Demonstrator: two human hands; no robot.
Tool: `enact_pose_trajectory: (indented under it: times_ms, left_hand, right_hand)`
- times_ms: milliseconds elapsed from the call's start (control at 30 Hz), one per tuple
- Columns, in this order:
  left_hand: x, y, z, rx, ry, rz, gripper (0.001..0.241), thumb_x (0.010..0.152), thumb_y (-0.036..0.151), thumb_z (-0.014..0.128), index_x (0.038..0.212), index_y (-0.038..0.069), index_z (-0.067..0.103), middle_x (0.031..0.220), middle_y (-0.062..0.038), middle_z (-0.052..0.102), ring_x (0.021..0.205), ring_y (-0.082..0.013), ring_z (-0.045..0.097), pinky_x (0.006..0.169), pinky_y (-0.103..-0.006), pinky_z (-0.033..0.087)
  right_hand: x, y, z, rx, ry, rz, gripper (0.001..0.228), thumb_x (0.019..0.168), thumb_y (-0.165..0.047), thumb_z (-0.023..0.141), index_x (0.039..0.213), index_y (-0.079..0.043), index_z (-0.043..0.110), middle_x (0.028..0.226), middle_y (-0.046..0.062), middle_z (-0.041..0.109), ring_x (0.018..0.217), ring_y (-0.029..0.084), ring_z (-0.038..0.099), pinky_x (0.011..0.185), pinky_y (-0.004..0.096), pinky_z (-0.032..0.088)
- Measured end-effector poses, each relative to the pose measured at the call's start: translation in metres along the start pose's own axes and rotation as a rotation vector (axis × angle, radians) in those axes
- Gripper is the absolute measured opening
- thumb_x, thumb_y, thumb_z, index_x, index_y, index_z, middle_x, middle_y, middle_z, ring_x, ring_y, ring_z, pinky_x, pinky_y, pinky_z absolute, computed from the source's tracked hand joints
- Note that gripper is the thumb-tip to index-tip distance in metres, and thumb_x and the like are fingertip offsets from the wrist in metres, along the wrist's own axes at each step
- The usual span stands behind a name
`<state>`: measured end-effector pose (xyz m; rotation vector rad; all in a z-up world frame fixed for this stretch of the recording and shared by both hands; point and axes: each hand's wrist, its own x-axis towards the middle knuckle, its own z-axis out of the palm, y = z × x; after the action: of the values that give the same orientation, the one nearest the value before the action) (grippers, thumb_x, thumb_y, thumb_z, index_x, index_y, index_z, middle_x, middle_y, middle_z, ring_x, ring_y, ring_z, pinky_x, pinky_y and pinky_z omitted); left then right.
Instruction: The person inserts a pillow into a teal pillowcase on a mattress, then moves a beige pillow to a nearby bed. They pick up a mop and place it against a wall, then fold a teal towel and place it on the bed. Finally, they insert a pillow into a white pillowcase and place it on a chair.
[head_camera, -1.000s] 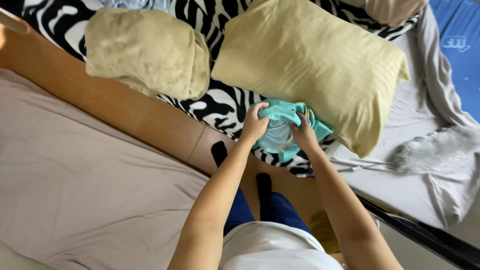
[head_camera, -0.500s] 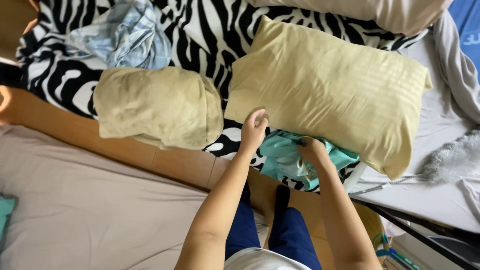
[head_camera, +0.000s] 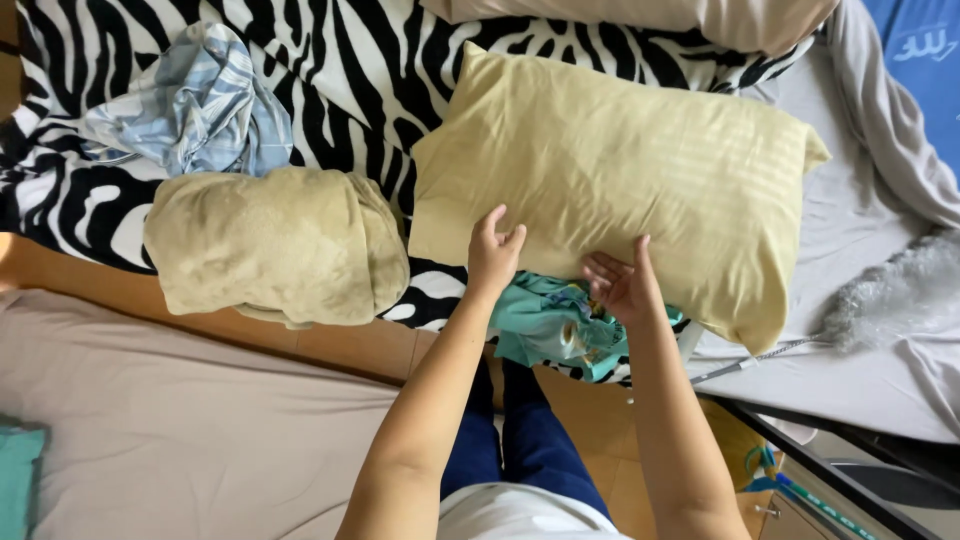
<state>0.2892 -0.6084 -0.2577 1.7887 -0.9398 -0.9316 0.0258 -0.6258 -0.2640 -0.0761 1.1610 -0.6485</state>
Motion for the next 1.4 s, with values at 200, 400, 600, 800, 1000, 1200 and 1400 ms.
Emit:
enact_pose_trajectory:
  times_ms: [200, 400, 600, 800, 1000, 1200, 1400]
  left_hand:
    - [0.024, 0.001, 0.033, 0.091, -0.232, -0.168, 0.103, 0.08, 0.045, 0.083, 0.155, -0.003, 0.031, 0.142, -0.026, 0.058, 0.122, -0.0329, 0.064, 0.104, -0.0406, 0.052]
    - [0.033, -0.052, 0.074, 0.281, -0.163, 0.162, 0.119, 0.072, 0.046, 0.088, 0.155, -0.011, 0.024, 0.159, -0.036, 0.024, 0.149, -0.0497, 0.024, 0.12, -0.0491, 0.027]
    - [0.057, 0.044, 0.054, 0.399, -0.304, -0.435, 0.095, 0.08, 0.076, 0.063, 0.108, -0.014, 0.075, 0.116, -0.036, 0.075, 0.119, -0.0424, 0.073, 0.108, -0.0434, 0.055]
    - [0.057, 0.02, 0.103, 0.357, -0.01, -0.442, 0.061, 0.087, 0.056, 0.062, 0.103, -0.001, 0.077, 0.106, -0.027, 0.072, 0.104, -0.0458, 0.068, 0.094, -0.0518, 0.052]
    - [0.06, -0.027, 0.125, 0.033, 0.108, -0.183, 0.034, 0.101, 0.035, 0.057, 0.101, 0.005, 0.074, 0.092, -0.016, 0.075, 0.087, -0.0358, 0.071, 0.08, -0.0459, 0.054]
    - [0.04, 0.11, 0.014, -0.541, -0.071, -0.02, 0.027, 0.105, 0.027, 0.057, 0.093, 0.004, 0.064, 0.066, 0.0, 0.054, 0.06, -0.0103, 0.046, 0.057, -0.0297, 0.039]
    - [0.068, 0.124, -0.101, -0.603, -0.053, 0.221, 0.03, 0.111, 0.028, 0.055, 0.092, 0.005, 0.057, 0.074, 0.002, 0.045, 0.068, -0.0098, 0.04, 0.065, -0.0286, 0.038]
  right_hand:
    - [0.053, -0.026, -0.003, 0.113, -0.004, 0.05, 0.11, 0.079, -0.09, 0.051, 0.121, 0.011, 0.06, 0.109, 0.019, 0.069, 0.097, 0.031, 0.072, 0.08, 0.037, 0.061]
    - [0.104, -0.041, 0.001, 0.096, 0.252, 0.08, 0.075, 0.088, -0.076, 0.059, 0.1, -0.003, 0.062, 0.093, 0.011, 0.068, 0.086, 0.027, 0.07, 0.09, 0.043, 0.058]
    - [0.151, -0.033, -0.039, 0.034, 0.254, 0.002, 0.046, 0.103, -0.054, 0.058, 0.077, -0.016, 0.052, 0.067, -0.001, 0.056, 0.069, 0.021, 0.059, 0.077, 0.044, 0.052]
    - [0.068, -0.053, -0.009, -0.22, 0.078, -0.031, 0.036, 0.102, -0.041, 0.055, 0.087, -0.009, 0.062, 0.072, 0.002, 0.063, 0.073, 0.023, 0.065, 0.076, 0.04, 0.059]
    - [0.013, -0.057, 0.022, -0.672, 0.193, -0.38, 0.038, 0.109, -0.038, 0.048, 0.102, -0.007, 0.069, 0.087, 0.008, 0.075, 0.074, 0.015, 0.067, 0.062, 0.032, 0.044]
    - [-0.016, -0.064, 0.062, -0.234, 0.048, -0.67, 0.033, 0.114, -0.032, 0.059, 0.102, -0.001, 0.064, 0.081, 0.009, 0.065, 0.075, 0.02, 0.065, 0.065, 0.034, 0.046]
    - [-0.039, -0.023, 0.195, -0.162, -0.049, -0.781, 0.033, 0.113, -0.028, 0.057, 0.108, 0.003, 0.066, 0.09, 0.011, 0.069, 0.077, 0.022, 0.063, 0.082, 0.037, 0.057]
